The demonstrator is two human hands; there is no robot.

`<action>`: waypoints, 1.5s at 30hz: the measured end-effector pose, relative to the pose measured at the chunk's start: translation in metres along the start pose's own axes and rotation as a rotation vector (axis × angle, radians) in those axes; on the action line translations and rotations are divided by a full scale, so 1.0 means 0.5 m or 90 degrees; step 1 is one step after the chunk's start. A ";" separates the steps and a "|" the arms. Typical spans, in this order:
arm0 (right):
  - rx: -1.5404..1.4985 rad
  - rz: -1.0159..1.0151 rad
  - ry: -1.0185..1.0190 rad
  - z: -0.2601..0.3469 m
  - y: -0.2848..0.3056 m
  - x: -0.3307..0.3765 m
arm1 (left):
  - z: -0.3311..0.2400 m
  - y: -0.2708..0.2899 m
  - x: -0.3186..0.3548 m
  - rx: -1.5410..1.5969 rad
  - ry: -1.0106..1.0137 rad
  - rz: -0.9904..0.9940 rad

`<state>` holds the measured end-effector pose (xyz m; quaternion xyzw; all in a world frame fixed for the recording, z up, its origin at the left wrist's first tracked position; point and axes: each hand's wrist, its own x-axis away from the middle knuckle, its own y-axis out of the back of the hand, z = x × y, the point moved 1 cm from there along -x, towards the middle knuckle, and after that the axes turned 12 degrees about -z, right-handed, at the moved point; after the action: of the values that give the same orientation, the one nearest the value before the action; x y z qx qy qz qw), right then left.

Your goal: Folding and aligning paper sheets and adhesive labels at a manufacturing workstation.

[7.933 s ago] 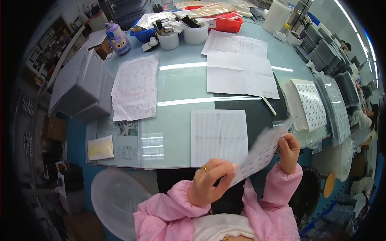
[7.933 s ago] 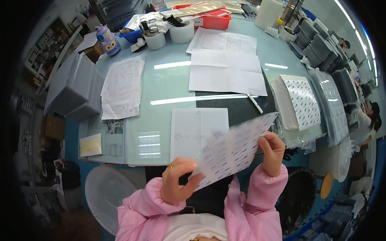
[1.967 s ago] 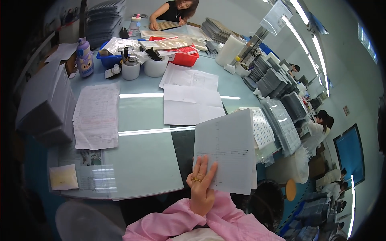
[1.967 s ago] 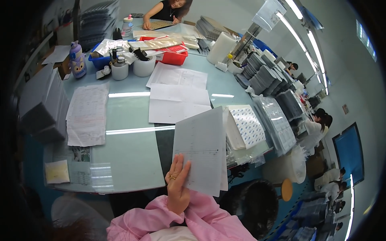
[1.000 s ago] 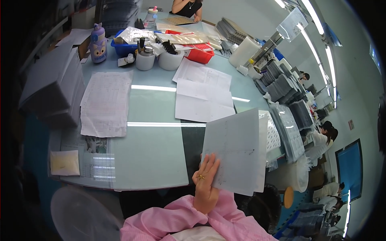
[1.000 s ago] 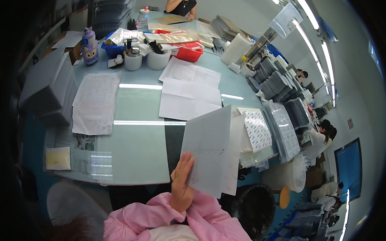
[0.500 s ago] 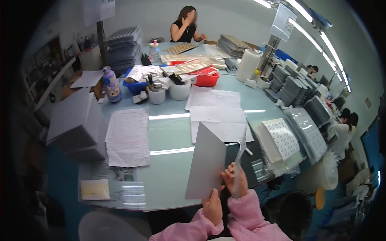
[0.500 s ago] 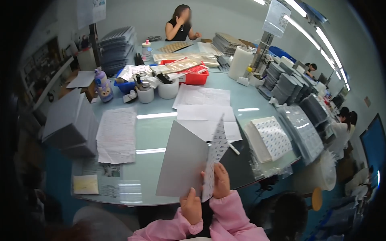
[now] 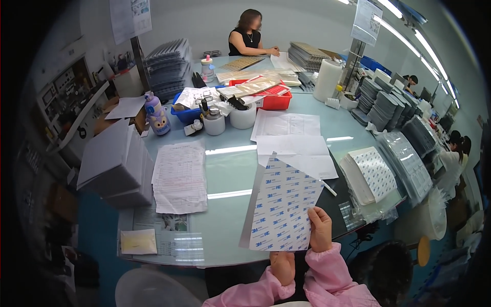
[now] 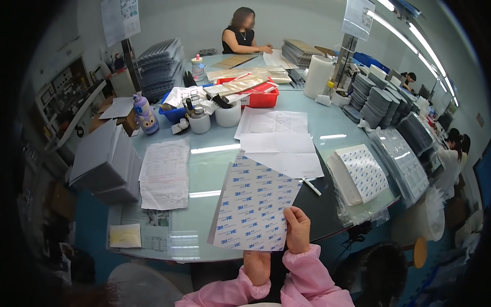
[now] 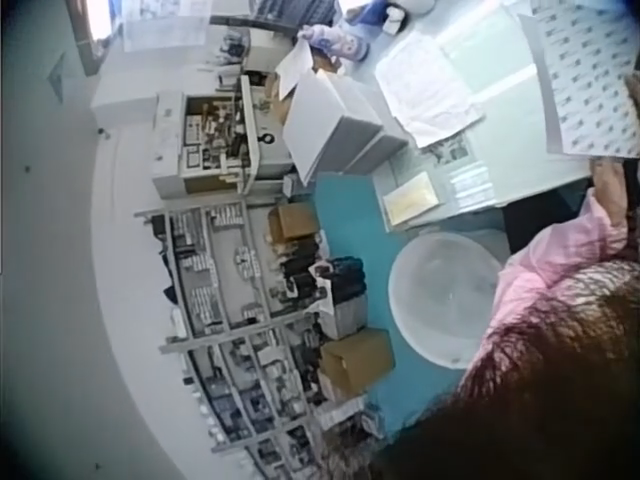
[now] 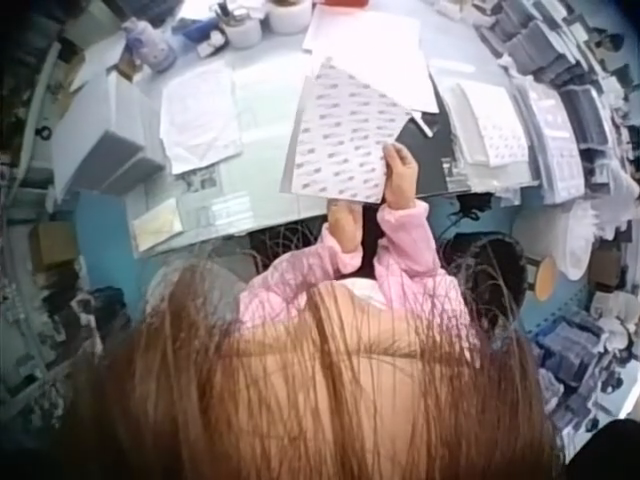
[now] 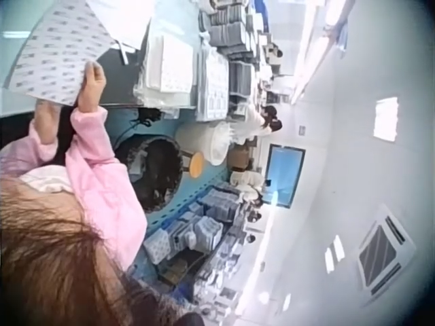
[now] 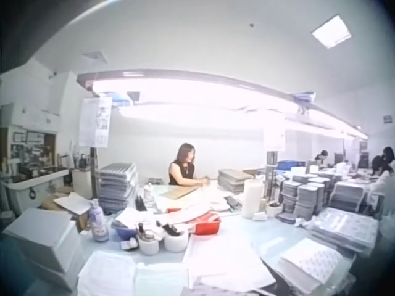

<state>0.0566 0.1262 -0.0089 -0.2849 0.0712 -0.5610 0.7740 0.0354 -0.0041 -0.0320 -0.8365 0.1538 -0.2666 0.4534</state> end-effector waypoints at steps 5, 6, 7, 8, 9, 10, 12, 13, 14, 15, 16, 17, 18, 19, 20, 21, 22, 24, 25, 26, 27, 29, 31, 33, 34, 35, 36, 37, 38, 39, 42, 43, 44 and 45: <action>0.031 -0.001 -0.001 0.006 -0.006 0.003 | -0.002 -0.001 0.000 -0.007 -0.001 0.003; 0.032 -0.003 0.000 0.006 -0.004 0.003 | -0.002 0.000 0.001 -0.017 0.001 -0.002; 0.032 -0.004 0.001 0.005 -0.004 0.003 | -0.001 0.001 0.001 -0.027 0.002 -0.006; 0.031 -0.004 0.001 0.006 -0.005 0.003 | 0.000 0.002 0.000 -0.027 0.002 -0.006; 0.033 -0.002 0.003 0.007 -0.004 0.004 | 0.002 0.002 0.000 -0.026 0.000 -0.013; 0.034 0.000 0.005 0.008 -0.004 0.004 | 0.003 0.003 0.000 -0.025 -0.002 -0.020; 0.035 0.004 0.007 0.007 -0.001 0.003 | 0.000 -0.002 0.004 -0.021 -0.001 -0.029; 0.036 0.008 0.010 0.006 0.001 0.002 | -0.001 -0.005 0.006 -0.017 -0.002 -0.037; 0.036 0.007 0.009 0.005 0.003 0.002 | -0.003 -0.004 0.006 -0.017 -0.002 -0.039; 0.040 -0.002 0.012 0.004 0.004 0.000 | -0.004 -0.003 0.007 -0.027 0.003 -0.038; 0.045 -0.012 0.016 0.003 0.007 -0.002 | -0.005 -0.003 0.008 -0.037 0.008 -0.037; 0.046 -0.013 0.014 0.003 0.010 -0.004 | -0.005 -0.003 0.007 -0.037 0.009 -0.039; 0.041 -0.010 0.017 0.003 0.016 -0.007 | -0.005 -0.002 0.008 -0.022 0.030 -0.043; 0.036 -0.008 0.020 0.005 0.021 -0.009 | -0.004 -0.002 0.008 -0.007 0.051 -0.047; 0.039 -0.008 0.015 0.008 0.024 -0.012 | -0.003 0.000 0.007 -0.006 0.051 -0.052; 0.036 -0.017 0.022 0.013 0.027 -0.014 | -0.002 0.001 0.007 0.006 0.069 -0.047; 0.034 -0.026 0.028 0.019 0.032 -0.017 | -0.002 0.002 0.008 0.019 0.087 -0.043; 0.034 -0.031 0.029 0.021 0.050 -0.028 | -0.001 -0.002 0.013 0.044 0.106 -0.058; 0.030 -0.035 0.035 0.021 0.060 -0.035 | 0.000 -0.003 0.015 0.069 0.125 -0.067; 0.028 -0.036 0.030 0.022 0.069 -0.040 | 0.001 -0.003 0.017 0.069 0.125 -0.073; 0.030 -0.037 0.026 0.022 0.076 -0.044 | 0.003 -0.003 0.019 0.067 0.132 -0.066; 0.018 -0.046 0.011 0.018 0.087 -0.048 | 0.005 0.000 0.022 0.064 0.139 -0.063; 0.017 -0.042 -0.008 0.013 0.095 -0.050 | 0.010 0.001 0.023 0.066 0.147 -0.050; -0.038 -0.020 -0.077 0.004 0.101 -0.056 | 0.013 0.000 0.026 0.056 0.162 -0.047; -0.036 -0.021 -0.078 0.003 0.104 -0.061 | 0.015 0.000 0.028 0.046 0.177 -0.042; -0.055 -0.001 -0.110 0.003 0.107 -0.065 | 0.016 0.000 0.031 0.046 0.179 -0.043; -0.075 0.020 -0.143 0.005 0.108 -0.069 | 0.018 0.001 0.035 0.043 0.219 -0.066; -0.075 0.018 -0.144 0.008 0.110 -0.071 | 0.019 0.001 0.038 0.039 0.259 -0.088; -0.078 0.029 -0.148 0.011 0.111 -0.073 | 0.016 0.001 0.038 0.038 0.261 -0.089; -0.082 0.042 -0.154 0.013 0.111 -0.075 | 0.011 -0.002 0.037 0.009 0.337 -0.073; -0.097 0.062 -0.143 0.029 0.110 -0.078 | 0.009 -0.006 0.030 -0.038 0.433 -0.026; -0.104 0.064 -0.130 0.035 0.114 -0.080 | 0.011 -0.009 0.028 -0.055 0.452 0.006; -0.125 0.114 -0.115 0.042 0.122 -0.083 | 0.014 -0.013 0.026 -0.055 0.453 0.005; -0.124 0.113 -0.116 0.047 0.126 -0.085 | 0.017 -0.020 0.024 -0.057 0.460 0.018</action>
<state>0.1036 0.1863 -0.0309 -0.4009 0.0795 -0.4529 0.7923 0.0504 0.0008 -0.0239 -0.7050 0.3270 -0.5320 0.3361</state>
